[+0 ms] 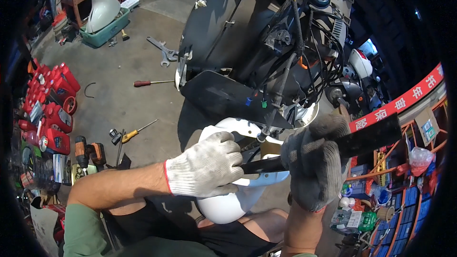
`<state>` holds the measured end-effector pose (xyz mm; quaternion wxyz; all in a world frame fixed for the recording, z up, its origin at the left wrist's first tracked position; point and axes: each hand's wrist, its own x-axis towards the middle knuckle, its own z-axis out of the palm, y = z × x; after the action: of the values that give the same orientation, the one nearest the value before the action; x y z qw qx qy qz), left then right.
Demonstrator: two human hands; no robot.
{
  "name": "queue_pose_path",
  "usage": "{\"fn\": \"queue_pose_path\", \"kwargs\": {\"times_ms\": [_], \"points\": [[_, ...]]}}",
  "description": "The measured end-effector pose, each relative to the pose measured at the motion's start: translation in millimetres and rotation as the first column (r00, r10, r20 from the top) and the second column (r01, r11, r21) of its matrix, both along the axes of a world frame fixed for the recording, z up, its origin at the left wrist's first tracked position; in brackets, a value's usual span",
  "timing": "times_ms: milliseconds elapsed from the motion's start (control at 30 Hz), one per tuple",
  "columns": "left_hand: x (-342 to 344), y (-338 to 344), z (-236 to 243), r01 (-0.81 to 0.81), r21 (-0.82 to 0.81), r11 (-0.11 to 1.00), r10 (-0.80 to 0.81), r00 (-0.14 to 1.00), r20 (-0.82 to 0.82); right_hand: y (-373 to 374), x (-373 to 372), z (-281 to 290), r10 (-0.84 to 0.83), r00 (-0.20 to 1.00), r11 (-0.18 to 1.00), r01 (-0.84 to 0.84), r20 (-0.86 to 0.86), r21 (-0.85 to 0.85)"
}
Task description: The person assembles a scooter front fork by inserting the steering tube and brake components into the white fender housing and fitting the parts together by hand.
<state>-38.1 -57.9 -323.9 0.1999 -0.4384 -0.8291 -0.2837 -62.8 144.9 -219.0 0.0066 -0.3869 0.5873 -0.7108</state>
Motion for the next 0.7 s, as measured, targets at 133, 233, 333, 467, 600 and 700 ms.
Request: {"fn": "queue_pose_path", "kwargs": {"times_ms": [133,233,333,467,600,700], "points": [[-3.8,-10.5,-11.0,0.016,0.101,0.995,-0.022,0.999,0.050,0.2,2.4,-4.7,-0.029,0.999,0.999,0.029,-0.016,-0.022],[-10.9,-22.9,-13.3,-0.018,0.157,0.987,0.004,0.996,0.089,11.5,11.6,-5.9,-0.210,0.958,0.973,0.224,0.197,-0.052],[-5.7,-38.5,-20.1,-0.137,0.203,0.970,0.087,0.968,0.236,12.0,6.5,-12.2,-0.103,0.976,0.991,0.118,0.193,-0.070],[-0.9,-45.4,-25.3,-0.176,0.196,0.965,0.108,0.943,0.314,9.1,-1.6,-17.9,-0.025,0.999,1.000,0.025,-0.029,0.006],[-4.7,-46.4,-26.3,-0.164,0.126,0.978,0.112,0.933,0.343,17.5,-4.2,-25.7,-0.044,0.999,0.999,0.044,-0.028,0.016],[-6.6,-49.0,-21.9,-0.125,0.120,0.985,0.085,0.953,0.291,23.7,0.0,-30.1,-0.087,0.996,0.995,0.088,-0.031,0.036]]}}
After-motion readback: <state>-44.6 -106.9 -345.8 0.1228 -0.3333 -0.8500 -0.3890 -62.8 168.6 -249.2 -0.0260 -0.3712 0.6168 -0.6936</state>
